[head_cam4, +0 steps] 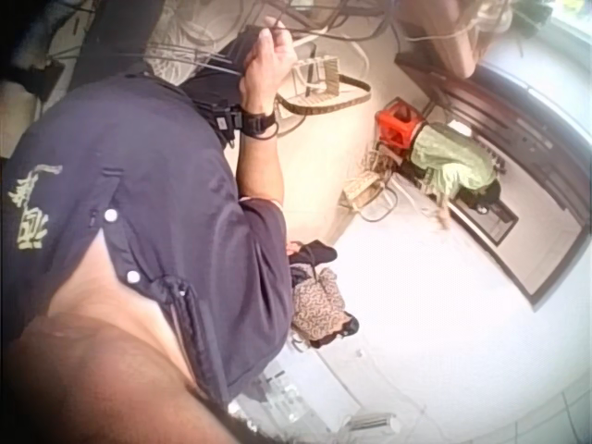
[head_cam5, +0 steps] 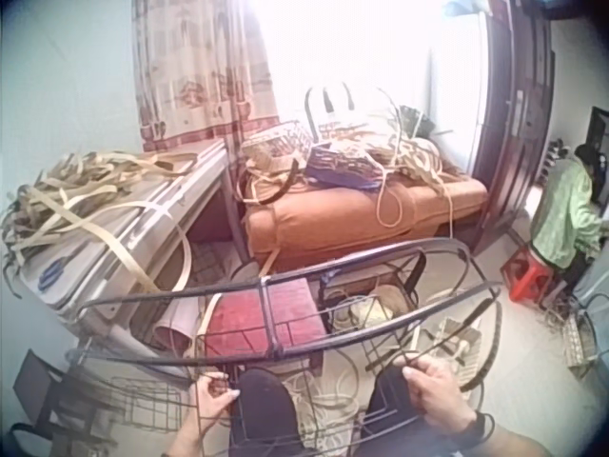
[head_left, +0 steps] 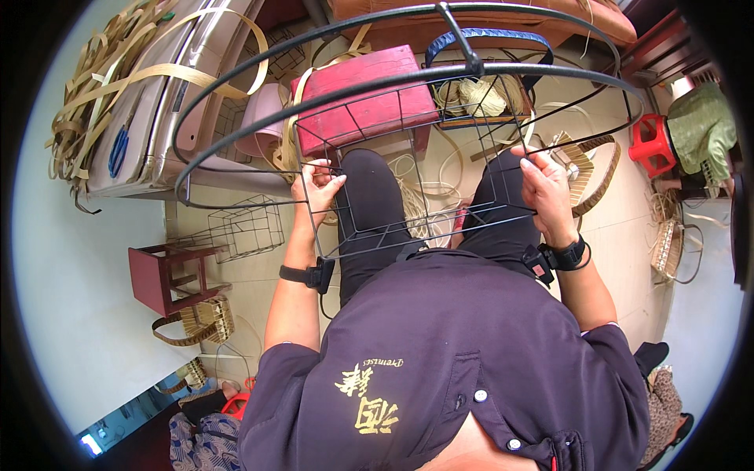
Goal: The person weaves a basket by hand, starting with a wire frame and using flat wooden strips. They wrap the strips around the frame, pull them through the wire mesh, and tuck the ends into the weave to secure them.
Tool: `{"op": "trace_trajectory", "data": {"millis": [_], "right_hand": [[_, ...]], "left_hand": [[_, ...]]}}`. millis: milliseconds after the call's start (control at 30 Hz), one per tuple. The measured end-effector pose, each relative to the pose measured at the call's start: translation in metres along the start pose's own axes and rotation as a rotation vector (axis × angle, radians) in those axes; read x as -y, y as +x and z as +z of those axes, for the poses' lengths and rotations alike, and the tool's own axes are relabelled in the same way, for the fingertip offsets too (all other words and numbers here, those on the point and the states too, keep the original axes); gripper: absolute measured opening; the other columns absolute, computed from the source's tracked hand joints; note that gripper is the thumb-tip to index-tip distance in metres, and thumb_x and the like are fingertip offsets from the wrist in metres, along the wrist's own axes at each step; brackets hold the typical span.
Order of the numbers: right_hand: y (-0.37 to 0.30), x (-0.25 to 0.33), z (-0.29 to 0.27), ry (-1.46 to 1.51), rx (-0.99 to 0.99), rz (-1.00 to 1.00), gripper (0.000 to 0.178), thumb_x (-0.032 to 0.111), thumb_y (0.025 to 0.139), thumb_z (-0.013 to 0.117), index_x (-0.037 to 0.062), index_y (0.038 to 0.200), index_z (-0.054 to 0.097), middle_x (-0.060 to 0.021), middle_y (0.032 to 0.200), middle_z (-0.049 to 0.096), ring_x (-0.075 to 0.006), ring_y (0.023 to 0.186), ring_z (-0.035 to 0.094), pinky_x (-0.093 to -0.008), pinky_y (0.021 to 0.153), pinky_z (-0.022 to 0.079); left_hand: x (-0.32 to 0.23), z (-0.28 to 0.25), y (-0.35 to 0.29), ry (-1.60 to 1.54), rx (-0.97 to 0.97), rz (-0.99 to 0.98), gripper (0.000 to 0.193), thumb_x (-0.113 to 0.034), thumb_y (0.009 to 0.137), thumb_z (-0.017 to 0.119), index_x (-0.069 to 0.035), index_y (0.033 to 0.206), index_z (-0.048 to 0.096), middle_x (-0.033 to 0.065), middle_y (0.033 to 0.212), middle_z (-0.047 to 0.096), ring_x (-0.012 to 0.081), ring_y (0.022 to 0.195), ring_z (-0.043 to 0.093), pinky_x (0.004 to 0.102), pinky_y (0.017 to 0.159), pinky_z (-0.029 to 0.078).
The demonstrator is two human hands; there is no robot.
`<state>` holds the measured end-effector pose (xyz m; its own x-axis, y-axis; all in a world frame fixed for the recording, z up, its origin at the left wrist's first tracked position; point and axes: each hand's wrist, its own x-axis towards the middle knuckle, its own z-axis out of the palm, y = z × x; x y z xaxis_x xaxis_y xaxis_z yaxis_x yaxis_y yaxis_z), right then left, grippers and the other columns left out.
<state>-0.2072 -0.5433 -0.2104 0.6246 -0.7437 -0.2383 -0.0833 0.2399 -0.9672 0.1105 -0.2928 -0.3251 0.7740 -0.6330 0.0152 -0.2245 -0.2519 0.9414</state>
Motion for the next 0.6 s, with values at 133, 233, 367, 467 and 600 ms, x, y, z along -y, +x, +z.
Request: {"op": "trace_trajectory", "data": {"millis": [133,233,367,467,600], "right_hand": [[-0.001,0.0,0.001,-0.019,-0.005,-0.012,0.028,0.013,0.098,0.052,-0.0005,0.122,0.057,0.0102,0.055,0.035,-0.0002,0.042,0.026,-0.0187,0.039,0.02],[0.001,-0.001,-0.001,-0.016,-0.008,-0.009,0.027,0.013,0.098,0.052,-0.0001,0.121,0.058,0.0101,0.055,0.036,-0.0001,0.041,0.026,-0.0186,0.039,0.02],[0.0,-0.002,-0.002,-0.031,-0.013,-0.028,0.027,0.012,0.098,0.052,0.0003,0.121,0.058,0.0101,0.055,0.037,0.0002,0.041,0.027,-0.0185,0.038,0.02],[-0.003,0.001,0.002,-0.014,-0.015,-0.052,0.023,0.011,0.097,0.054,0.0005,0.116,0.061,0.0126,0.058,0.04,0.0024,0.043,0.027,-0.017,0.039,0.018],[-0.002,0.001,0.002,-0.031,-0.013,-0.066,0.023,0.01,0.096,0.054,0.0004,0.116,0.061,0.0125,0.057,0.04,0.0025,0.043,0.027,-0.0173,0.04,0.018]], "left_hand": [[-0.006,-0.006,0.009,0.182,0.02,-0.061,0.043,-0.017,0.07,0.086,-0.001,0.103,0.064,0.0061,0.082,0.067,0.0131,0.072,0.064,0.0283,0.068,0.054],[-0.025,0.0,0.009,0.16,-0.057,0.054,0.045,-0.016,0.066,0.089,-0.001,0.101,0.064,0.0075,0.083,0.069,0.0154,0.075,0.066,0.0283,0.071,0.056],[-0.022,0.003,0.009,0.052,-0.055,0.058,0.035,-0.007,0.069,0.085,-0.002,0.095,0.064,0.0047,0.082,0.068,0.0125,0.075,0.066,0.0264,0.072,0.056],[0.004,-0.001,0.01,0.015,-0.021,0.076,0.022,-0.005,0.079,0.079,-0.003,0.092,0.061,0.0023,0.081,0.067,0.0076,0.069,0.063,0.023,0.066,0.054],[-0.002,0.018,0.006,-0.225,-0.177,-0.014,0.011,-0.009,0.088,0.071,-0.003,0.089,0.062,0.001,0.074,0.064,0.0081,0.057,0.062,0.0212,0.048,0.048]]}}
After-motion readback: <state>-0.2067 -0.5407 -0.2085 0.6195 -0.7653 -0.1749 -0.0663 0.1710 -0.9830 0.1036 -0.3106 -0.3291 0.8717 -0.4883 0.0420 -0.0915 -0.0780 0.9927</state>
